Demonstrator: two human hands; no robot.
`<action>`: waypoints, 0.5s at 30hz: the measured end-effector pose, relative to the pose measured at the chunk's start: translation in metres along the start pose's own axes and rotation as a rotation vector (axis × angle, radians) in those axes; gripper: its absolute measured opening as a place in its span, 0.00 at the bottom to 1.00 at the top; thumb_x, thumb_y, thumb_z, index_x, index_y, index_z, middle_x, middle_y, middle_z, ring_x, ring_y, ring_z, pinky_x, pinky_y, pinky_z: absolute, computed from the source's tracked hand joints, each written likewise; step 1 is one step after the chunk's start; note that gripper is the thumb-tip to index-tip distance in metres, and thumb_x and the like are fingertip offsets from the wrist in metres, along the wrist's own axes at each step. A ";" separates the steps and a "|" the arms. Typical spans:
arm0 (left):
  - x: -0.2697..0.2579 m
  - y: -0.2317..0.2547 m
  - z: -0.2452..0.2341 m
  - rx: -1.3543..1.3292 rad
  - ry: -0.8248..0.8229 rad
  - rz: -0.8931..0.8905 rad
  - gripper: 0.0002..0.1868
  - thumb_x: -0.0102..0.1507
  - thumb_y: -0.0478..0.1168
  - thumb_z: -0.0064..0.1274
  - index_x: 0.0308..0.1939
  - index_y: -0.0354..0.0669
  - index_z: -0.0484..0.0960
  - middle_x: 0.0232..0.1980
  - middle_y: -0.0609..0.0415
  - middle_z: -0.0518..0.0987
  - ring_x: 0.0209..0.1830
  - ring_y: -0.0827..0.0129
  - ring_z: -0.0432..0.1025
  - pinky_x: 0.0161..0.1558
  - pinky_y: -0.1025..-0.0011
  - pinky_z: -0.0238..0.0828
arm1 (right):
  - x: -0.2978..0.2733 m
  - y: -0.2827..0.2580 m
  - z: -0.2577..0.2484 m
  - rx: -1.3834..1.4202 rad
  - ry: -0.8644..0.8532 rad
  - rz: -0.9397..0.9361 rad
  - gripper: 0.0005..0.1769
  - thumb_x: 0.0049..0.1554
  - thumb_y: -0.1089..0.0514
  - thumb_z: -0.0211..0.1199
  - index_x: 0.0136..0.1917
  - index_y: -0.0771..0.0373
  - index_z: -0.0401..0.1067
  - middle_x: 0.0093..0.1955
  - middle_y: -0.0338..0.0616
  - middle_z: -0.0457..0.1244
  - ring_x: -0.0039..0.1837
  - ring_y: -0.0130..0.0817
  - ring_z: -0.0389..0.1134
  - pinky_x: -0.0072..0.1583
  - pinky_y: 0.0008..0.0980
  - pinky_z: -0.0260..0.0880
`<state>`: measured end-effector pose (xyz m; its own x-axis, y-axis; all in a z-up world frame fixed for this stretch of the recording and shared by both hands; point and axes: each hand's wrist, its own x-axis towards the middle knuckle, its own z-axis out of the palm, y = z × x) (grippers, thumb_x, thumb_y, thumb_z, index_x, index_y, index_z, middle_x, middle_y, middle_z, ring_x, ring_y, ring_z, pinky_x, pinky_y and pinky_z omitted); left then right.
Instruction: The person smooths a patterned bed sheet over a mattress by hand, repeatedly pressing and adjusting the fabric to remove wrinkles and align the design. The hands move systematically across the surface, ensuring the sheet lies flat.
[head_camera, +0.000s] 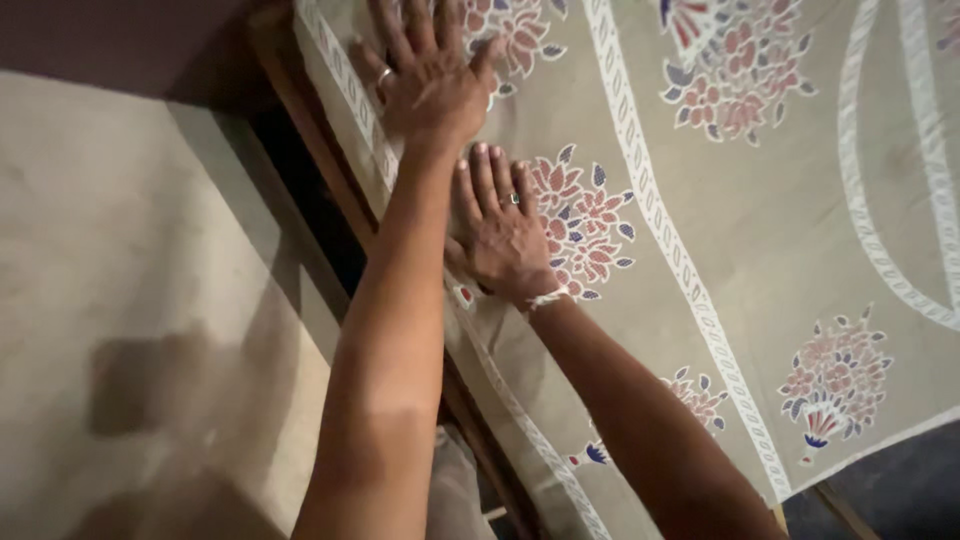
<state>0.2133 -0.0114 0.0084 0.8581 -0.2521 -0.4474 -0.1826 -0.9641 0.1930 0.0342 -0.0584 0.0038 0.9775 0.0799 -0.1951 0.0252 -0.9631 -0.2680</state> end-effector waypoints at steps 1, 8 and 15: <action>0.002 0.005 0.001 -0.013 0.043 0.000 0.43 0.73 0.71 0.24 0.84 0.58 0.35 0.87 0.50 0.31 0.86 0.49 0.25 0.77 0.35 0.17 | -0.002 0.003 -0.006 0.061 0.001 0.056 0.50 0.61 0.31 0.47 0.81 0.69 0.46 0.84 0.62 0.41 0.86 0.56 0.36 0.81 0.58 0.28; -0.024 0.084 0.037 0.001 0.094 0.384 0.42 0.76 0.67 0.32 0.86 0.56 0.40 0.89 0.54 0.34 0.88 0.57 0.26 0.82 0.38 0.17 | -0.036 0.067 -0.027 0.121 0.205 0.629 0.51 0.65 0.33 0.48 0.82 0.75 0.40 0.85 0.70 0.34 0.86 0.63 0.28 0.79 0.60 0.23; -0.027 0.101 0.034 0.033 0.042 0.316 0.41 0.73 0.69 0.26 0.85 0.61 0.40 0.87 0.55 0.32 0.87 0.54 0.26 0.80 0.36 0.19 | -0.034 0.078 -0.005 0.068 0.286 0.629 0.51 0.64 0.35 0.52 0.82 0.75 0.41 0.85 0.73 0.34 0.86 0.67 0.30 0.81 0.62 0.25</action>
<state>0.1556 -0.1048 0.0100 0.7753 -0.5365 -0.3331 -0.4581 -0.8409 0.2882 0.0042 -0.1375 -0.0054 0.8191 -0.5682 -0.0789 -0.5683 -0.7852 -0.2460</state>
